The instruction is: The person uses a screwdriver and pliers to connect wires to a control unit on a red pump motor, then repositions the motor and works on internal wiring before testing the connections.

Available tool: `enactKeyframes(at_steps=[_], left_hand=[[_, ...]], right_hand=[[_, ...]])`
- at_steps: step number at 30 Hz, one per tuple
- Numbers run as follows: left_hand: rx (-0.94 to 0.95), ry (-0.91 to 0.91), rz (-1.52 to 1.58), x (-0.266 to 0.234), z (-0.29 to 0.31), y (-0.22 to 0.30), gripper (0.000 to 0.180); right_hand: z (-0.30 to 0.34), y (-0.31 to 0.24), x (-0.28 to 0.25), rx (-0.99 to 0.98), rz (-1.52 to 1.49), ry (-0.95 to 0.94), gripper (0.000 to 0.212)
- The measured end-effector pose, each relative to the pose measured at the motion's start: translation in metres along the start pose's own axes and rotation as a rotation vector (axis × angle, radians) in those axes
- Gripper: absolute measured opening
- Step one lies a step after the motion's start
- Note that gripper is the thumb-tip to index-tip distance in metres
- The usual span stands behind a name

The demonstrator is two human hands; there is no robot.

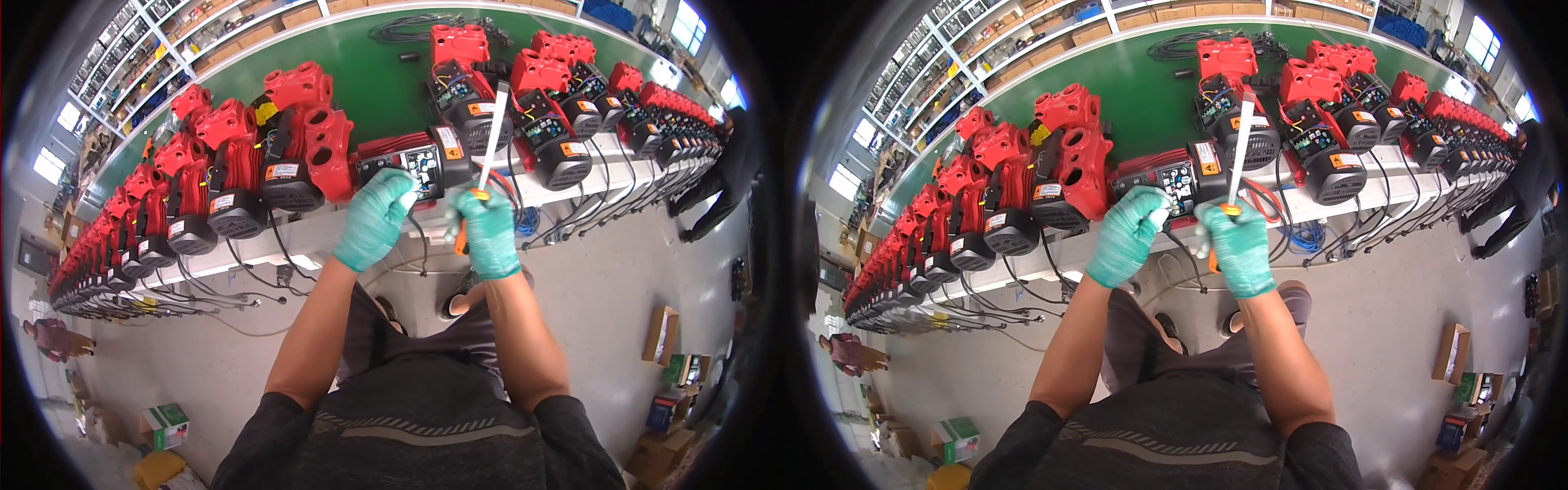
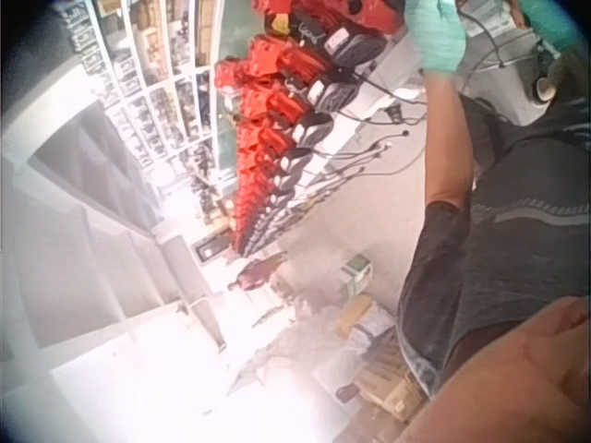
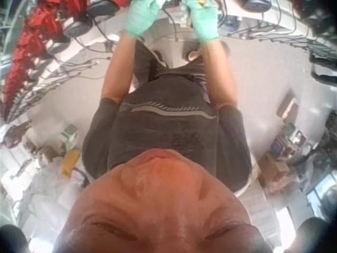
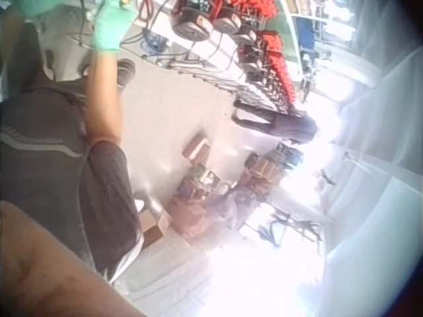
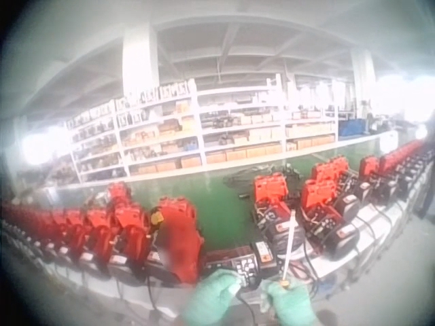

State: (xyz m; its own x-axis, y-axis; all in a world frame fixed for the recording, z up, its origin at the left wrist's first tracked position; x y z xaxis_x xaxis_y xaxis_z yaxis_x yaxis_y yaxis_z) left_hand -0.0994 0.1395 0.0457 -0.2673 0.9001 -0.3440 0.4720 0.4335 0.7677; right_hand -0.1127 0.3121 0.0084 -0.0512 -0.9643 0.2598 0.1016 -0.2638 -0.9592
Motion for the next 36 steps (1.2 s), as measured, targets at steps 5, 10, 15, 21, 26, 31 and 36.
enactKeyframes(at_steps=[5,10,15,21,26,31,36], left_hand=[[0.037,-0.056,0.015,0.003,-0.003,0.001,0.017],[-0.055,-0.083,0.133,0.001,0.0,-0.006,0.018],[-0.006,-0.083,0.146,0.002,-0.001,0.001,0.011],[0.039,-0.109,0.063,0.0,0.002,0.0,0.013],[0.018,-0.155,0.098,0.003,-0.001,0.006,0.016],[-0.029,-0.134,0.129,0.001,0.001,-0.006,0.011],[0.089,-0.171,0.111,0.003,0.001,0.003,0.014]], right_hand=[[0.011,-0.051,0.01,-0.656,0.404,-0.06,0.029],[0.027,-0.068,0.04,-1.169,0.781,-0.159,0.042],[0.027,-0.061,0.049,-1.214,0.896,-0.254,0.019],[0.014,0.028,0.03,0.421,-0.27,-0.093,0.029],[0.013,-0.031,0.01,-0.528,0.313,-0.079,0.03],[0.031,-0.067,0.044,-1.256,1.028,-0.241,0.034],[0.015,-0.043,0.045,-1.035,0.964,-0.333,0.017]])
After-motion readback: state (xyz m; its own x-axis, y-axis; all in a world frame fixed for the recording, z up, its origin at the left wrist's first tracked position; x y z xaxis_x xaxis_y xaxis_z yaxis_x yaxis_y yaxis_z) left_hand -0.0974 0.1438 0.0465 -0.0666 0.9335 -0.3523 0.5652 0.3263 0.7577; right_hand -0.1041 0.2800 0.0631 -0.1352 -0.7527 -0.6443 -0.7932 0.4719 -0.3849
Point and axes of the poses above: each hand's wrist, its own z-axis away from the middle knuckle, its own x-axis out of the palm, y = z × x, the point moved 9 cm from there along -z, towards the middle knuckle, and after that the axes turned 9 degrees about y, right-handed, at the moved point
